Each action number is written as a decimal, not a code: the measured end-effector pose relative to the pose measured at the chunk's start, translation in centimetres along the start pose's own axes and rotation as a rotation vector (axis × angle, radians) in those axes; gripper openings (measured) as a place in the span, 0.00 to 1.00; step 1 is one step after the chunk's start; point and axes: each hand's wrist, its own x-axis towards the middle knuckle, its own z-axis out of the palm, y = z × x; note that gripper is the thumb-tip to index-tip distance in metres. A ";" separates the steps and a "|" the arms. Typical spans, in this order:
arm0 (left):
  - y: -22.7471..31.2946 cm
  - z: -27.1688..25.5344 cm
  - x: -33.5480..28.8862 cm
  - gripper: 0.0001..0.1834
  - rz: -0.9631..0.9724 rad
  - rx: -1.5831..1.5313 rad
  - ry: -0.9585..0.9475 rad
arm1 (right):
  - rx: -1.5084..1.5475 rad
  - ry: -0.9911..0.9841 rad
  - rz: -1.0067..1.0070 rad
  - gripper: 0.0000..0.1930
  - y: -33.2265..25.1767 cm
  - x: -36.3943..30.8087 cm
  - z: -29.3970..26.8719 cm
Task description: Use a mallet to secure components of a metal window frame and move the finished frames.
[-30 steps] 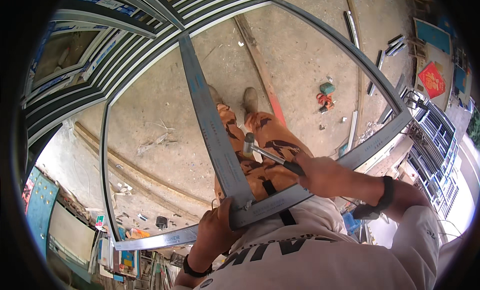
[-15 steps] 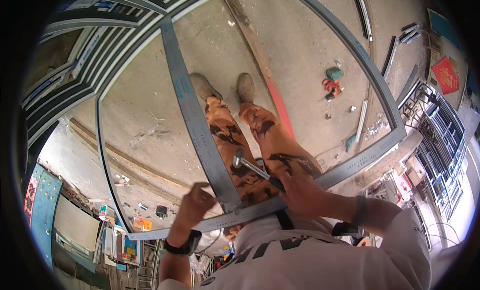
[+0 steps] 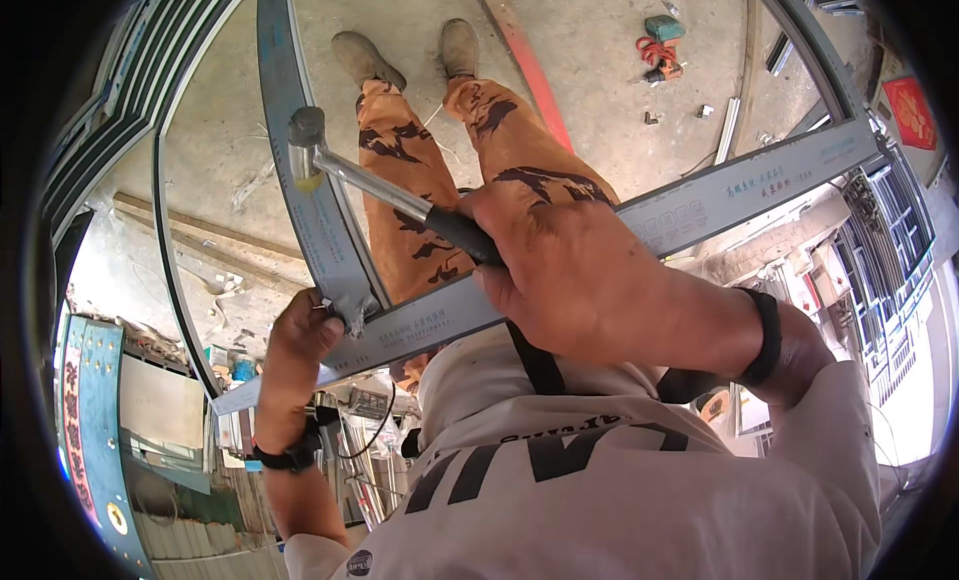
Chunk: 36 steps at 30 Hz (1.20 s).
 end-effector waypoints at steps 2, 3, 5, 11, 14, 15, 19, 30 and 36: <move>0.8 0.1 0.5 0.14 -0.019 -0.143 -0.073 | -0.015 0.034 -0.035 0.24 0.5 0.0 0.1; 1.1 0.0 0.5 0.14 -0.017 -0.140 -0.080 | -0.015 0.039 -0.029 0.24 0.4 0.1 0.0; 1.3 -0.3 0.2 0.15 -0.028 -0.150 -0.066 | 0.019 0.065 -0.051 0.22 -0.4 0.1 -0.3; 1.3 -0.7 -1.3 0.28 0.005 -0.034 -0.059 | 0.057 0.129 0.036 0.19 -2.1 0.0 -0.7; 4.6 0.4 -2.5 0.31 0.519 0.750 0.384 | 0.009 0.179 0.044 0.19 -3.0 -0.3 -1.5; 5.3 -0.3 -2.3 0.31 0.732 0.911 0.216 | -0.016 0.201 0.037 0.19 -3.3 -0.2 -1.8; 9.7 -1.4 0.9 0.25 0.814 1.112 -0.429 | 0.006 0.253 -0.071 0.19 -3.7 0.5 -2.3; 13.0 0.4 4.6 0.19 0.767 1.136 -0.824 | -0.017 0.255 -0.027 0.19 -3.5 -0.1 -2.2; 13.4 0.9 5.3 0.21 0.701 1.189 -0.940 | -0.024 0.226 -0.023 0.20 -3.5 -0.1 -2.3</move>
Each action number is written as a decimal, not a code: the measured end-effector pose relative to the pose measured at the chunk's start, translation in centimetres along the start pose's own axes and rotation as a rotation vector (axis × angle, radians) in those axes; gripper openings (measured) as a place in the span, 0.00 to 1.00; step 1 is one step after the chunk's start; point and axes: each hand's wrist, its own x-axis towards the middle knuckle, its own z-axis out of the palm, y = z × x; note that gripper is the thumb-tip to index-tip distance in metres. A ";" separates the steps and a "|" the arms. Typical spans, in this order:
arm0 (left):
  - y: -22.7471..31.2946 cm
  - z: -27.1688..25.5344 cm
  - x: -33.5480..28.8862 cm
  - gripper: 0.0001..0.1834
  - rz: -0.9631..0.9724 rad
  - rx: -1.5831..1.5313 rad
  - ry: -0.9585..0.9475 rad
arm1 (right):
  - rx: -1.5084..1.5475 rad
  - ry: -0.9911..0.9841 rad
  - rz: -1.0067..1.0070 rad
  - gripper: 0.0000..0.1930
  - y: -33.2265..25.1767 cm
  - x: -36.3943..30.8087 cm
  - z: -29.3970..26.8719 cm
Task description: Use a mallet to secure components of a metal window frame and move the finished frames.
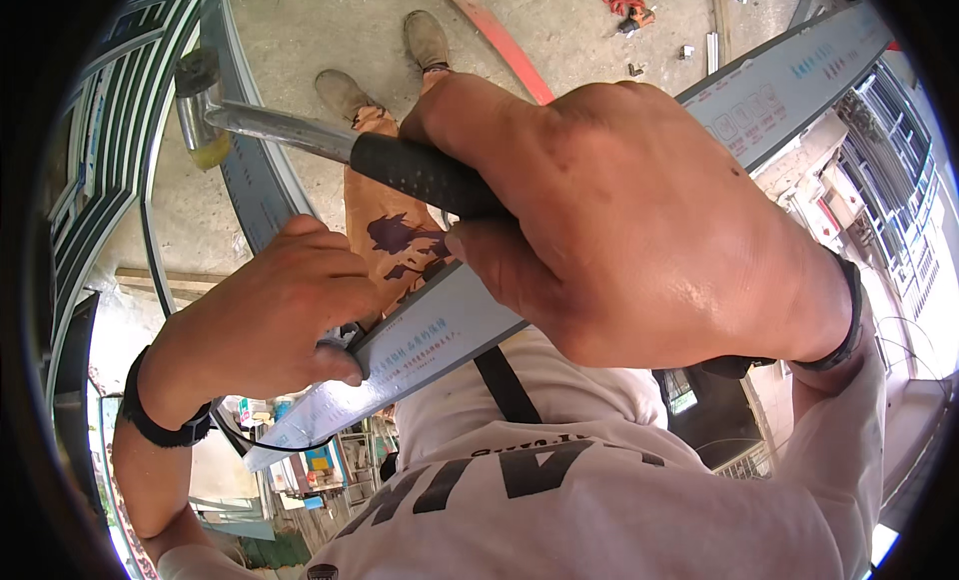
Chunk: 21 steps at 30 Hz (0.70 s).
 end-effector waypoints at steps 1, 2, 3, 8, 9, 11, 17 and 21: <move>0.1 -0.1 0.1 0.21 -0.002 -0.001 -0.005 | 0.026 0.017 -0.026 0.20 0.1 -0.2 0.0; 0.3 -0.2 0.2 0.21 -0.017 -0.013 -0.032 | 0.053 0.033 -0.052 0.21 0.2 -0.3 0.0; 0.5 -0.3 0.2 0.21 -0.031 -0.026 -0.060 | 0.058 0.034 -0.052 0.21 0.2 -0.5 0.0; 0.7 -0.5 -0.2 0.21 -0.021 -0.040 -0.070 | -0.018 0.021 -0.140 0.22 0.0 -0.4 -0.4; 0.7 -0.5 -0.3 0.21 -0.008 -0.061 -0.047 | -0.019 0.023 -0.141 0.22 -0.1 -0.4 -0.4; 0.9 -0.9 -0.7 0.22 -0.045 -0.043 -0.056 | -0.013 0.041 -0.151 0.23 -0.1 0.0 -0.5; 4.2 1.5 -6.1 0.44 -0.307 0.148 0.469 | -0.015 0.036 -0.056 0.21 -1.4 1.0 -1.5; 7.7 8.4 -9.8 0.51 -0.437 0.300 0.706 | 0.003 0.088 -0.090 0.21 -2.8 1.5 -2.5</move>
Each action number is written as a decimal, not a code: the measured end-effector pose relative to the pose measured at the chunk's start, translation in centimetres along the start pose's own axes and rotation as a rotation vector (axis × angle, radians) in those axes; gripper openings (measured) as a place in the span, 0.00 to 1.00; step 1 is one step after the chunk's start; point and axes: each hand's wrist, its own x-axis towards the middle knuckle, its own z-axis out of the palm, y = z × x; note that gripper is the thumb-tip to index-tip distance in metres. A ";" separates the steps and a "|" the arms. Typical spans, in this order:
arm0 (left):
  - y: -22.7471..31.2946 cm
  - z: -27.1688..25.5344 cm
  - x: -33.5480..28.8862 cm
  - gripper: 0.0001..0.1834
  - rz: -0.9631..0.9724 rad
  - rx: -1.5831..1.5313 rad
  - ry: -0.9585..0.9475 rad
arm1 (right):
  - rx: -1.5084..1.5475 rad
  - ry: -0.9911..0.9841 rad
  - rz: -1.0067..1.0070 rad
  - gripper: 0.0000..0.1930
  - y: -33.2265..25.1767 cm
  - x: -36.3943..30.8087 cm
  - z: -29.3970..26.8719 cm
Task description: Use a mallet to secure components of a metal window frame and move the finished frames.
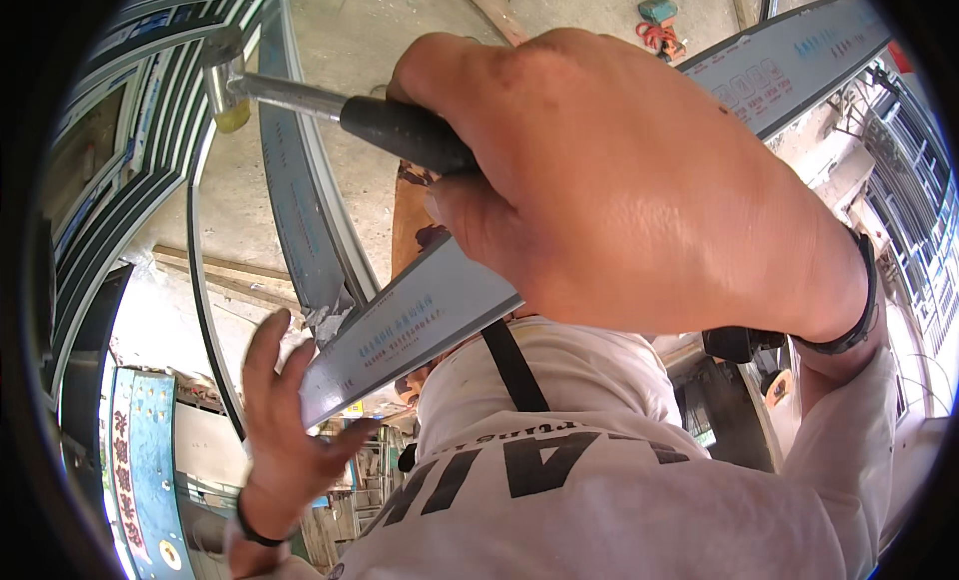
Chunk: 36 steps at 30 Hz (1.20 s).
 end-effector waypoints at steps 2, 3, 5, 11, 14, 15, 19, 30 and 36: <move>2.0 1.6 -1.4 0.50 -0.070 0.033 0.052 | -0.001 0.015 0.008 0.22 -0.7 0.4 -0.7; 2.4 2.0 -1.3 0.45 -0.102 0.135 0.122 | -0.006 0.017 -0.002 0.22 -1.3 0.6 -1.1; 1.9 2.5 -1.5 0.45 -0.132 0.115 0.208 | 0.149 0.011 0.123 0.23 -2.5 1.1 -1.7; 1.6 2.9 -2.0 0.41 -0.098 0.138 0.364 | 0.004 -0.042 0.090 0.23 -2.8 1.1 -2.7; 1.4 3.4 -1.5 0.41 -0.067 0.223 0.384 | 0.164 -0.052 0.304 0.23 -3.9 1.3 -3.0; 1.3 3.3 -1.6 0.41 -0.055 0.229 0.374 | 0.138 -0.071 0.298 0.24 -3.9 1.2 -3.2; 1.7 2.3 -1.4 0.39 -0.051 0.285 0.407 | 0.063 -0.006 0.257 0.23 -4.9 1.0 -3.7; 1.9 -1.8 -0.6 0.38 -0.120 0.371 0.534 | 0.232 0.435 -0.421 0.27 -3.8 -9.7 -2.7; 0.4 -11.6 0.3 0.45 0.016 0.528 0.566 | 0.284 0.492 -0.351 0.22 -0.1 -13.6 4.3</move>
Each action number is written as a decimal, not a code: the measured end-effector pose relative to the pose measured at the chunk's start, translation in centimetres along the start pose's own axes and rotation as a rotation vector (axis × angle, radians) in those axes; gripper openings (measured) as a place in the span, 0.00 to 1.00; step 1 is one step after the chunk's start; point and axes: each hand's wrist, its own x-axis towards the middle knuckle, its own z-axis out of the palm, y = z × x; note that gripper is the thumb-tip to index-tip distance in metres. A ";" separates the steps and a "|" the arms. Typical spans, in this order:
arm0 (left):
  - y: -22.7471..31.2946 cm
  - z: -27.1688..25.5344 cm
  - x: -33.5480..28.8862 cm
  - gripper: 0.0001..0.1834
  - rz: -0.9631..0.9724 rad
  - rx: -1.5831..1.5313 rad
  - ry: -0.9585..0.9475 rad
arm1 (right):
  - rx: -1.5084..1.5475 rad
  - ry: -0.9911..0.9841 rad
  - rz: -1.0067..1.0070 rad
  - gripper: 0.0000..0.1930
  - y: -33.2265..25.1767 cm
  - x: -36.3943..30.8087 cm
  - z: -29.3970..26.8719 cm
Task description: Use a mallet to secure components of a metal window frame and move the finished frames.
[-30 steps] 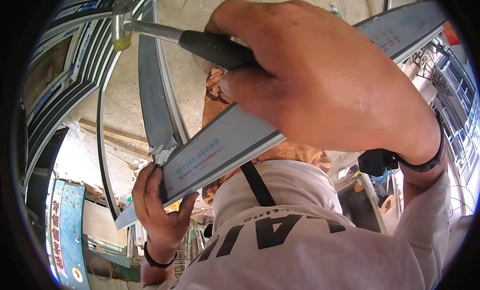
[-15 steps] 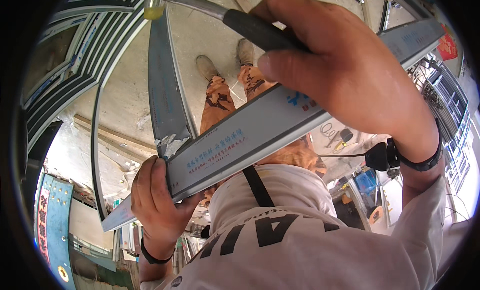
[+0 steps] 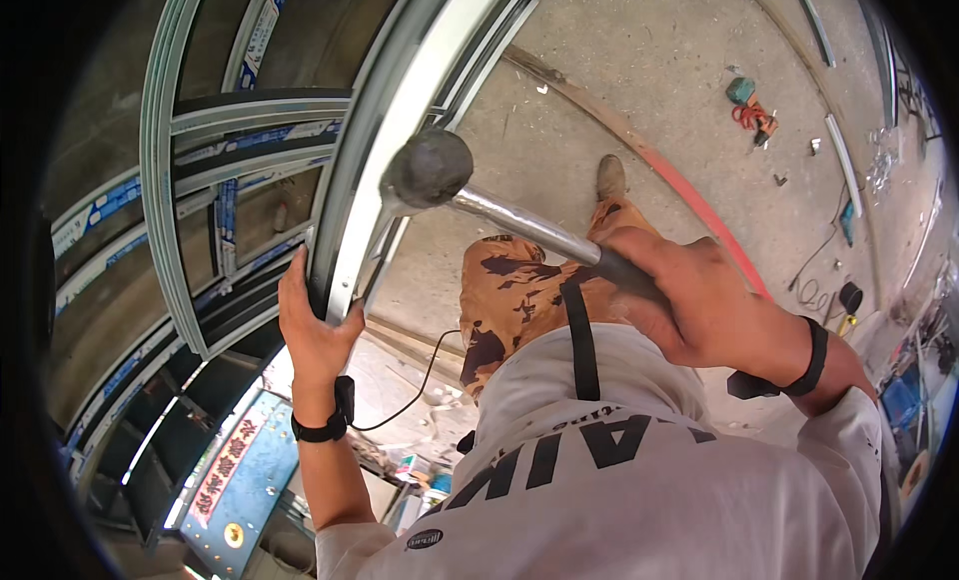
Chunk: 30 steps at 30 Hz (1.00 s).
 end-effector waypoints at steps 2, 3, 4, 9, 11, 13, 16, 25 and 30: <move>-1.7 -1.3 1.9 0.39 -0.045 0.034 -0.018 | 0.049 0.066 0.029 0.23 1.0 0.4 3.3; -2.3 -2.2 3.0 0.38 -0.069 0.021 -0.024 | 0.073 0.094 0.065 0.23 1.4 0.9 5.1; -2.9 -2.8 4.0 0.36 -0.090 0.012 -0.034 | 0.105 0.139 0.075 0.23 2.3 1.8 7.1; -6.1 -5.6 6.5 0.34 -0.156 -0.151 -0.025 | 0.428 0.361 -0.042 0.27 4.2 9.5 18.9; -6.3 -6.0 7.8 0.37 -0.147 -0.188 -0.068 | 0.504 0.499 -0.072 0.27 4.1 12.8 23.0; -6.8 -6.0 8.0 0.39 -0.144 -0.179 -0.068 | 0.630 0.705 -0.142 0.29 2.9 16.0 26.6; -7.8 -6.2 7.5 0.44 -0.148 -0.157 -0.065 | 0.848 0.792 -0.190 0.30 1.3 19.7 29.4; -9.6 -7.4 6.8 0.41 -0.215 -0.161 -0.250 | 1.032 0.875 -0.375 0.32 -1.8 24.8 35.5; -9.1 -8.1 6.3 0.42 -0.196 -0.128 -0.221 | 1.006 0.794 -0.355 0.35 -2.0 24.6 34.5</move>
